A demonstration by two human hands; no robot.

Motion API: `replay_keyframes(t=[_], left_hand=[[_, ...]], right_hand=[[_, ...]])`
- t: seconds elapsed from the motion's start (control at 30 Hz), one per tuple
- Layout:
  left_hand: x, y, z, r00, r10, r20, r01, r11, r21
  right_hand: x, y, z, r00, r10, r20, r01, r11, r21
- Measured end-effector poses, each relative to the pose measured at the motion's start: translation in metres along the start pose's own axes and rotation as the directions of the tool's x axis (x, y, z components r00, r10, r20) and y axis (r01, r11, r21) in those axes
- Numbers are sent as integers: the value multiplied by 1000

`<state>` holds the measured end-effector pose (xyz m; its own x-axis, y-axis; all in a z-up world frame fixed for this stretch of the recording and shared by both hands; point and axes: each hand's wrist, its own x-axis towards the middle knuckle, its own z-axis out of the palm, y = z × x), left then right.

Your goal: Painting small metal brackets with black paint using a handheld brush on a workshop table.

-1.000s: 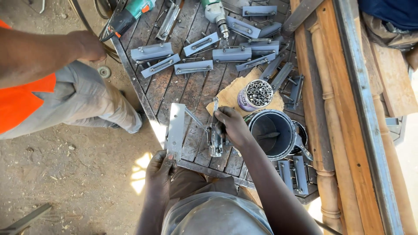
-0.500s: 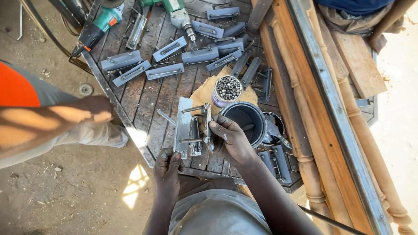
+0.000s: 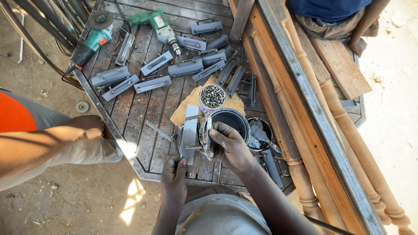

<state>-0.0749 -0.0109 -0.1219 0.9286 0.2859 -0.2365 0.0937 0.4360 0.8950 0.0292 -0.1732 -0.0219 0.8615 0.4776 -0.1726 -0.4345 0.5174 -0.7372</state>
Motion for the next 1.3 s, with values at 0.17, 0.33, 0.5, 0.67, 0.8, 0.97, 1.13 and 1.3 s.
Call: replay_keyframes(t=[0.17, 0.33, 0.5, 0.67, 0.8, 0.97, 1.13, 1.3], left_hand=[[2, 5, 9, 999, 7, 32, -10, 996, 89], [5, 2, 14, 998, 49, 45, -53, 995, 90], [-1, 6, 15, 999, 19, 26, -22, 994, 103], [-10, 11, 20, 999, -10, -36, 20, 956, 292], [-11, 5, 18, 999, -7, -54, 22, 961, 275], [-15, 22, 25, 993, -71, -93, 96, 947, 305], [-19, 22, 24, 1000, -4, -9, 8, 866, 499], [-22, 22, 28, 999, 4, 53, -38, 749, 661]], right_hand=[[-3, -7, -14, 997, -6, -81, -6, 989, -146], [-5, -8, -17, 996, 4, -86, -17, 989, -150], [-9, -3, -20, 995, 38, -90, -52, 987, -150], [-14, -4, -19, 995, 28, -92, -40, 991, -127], [-16, -4, -16, 981, -19, -194, -44, 948, -316], [-18, -7, -15, 949, -31, -315, -155, 821, -549], [-15, -15, 0, 901, -24, -434, -330, 612, -719], [-13, -11, -7, 842, -55, -536, -482, 366, -796]])
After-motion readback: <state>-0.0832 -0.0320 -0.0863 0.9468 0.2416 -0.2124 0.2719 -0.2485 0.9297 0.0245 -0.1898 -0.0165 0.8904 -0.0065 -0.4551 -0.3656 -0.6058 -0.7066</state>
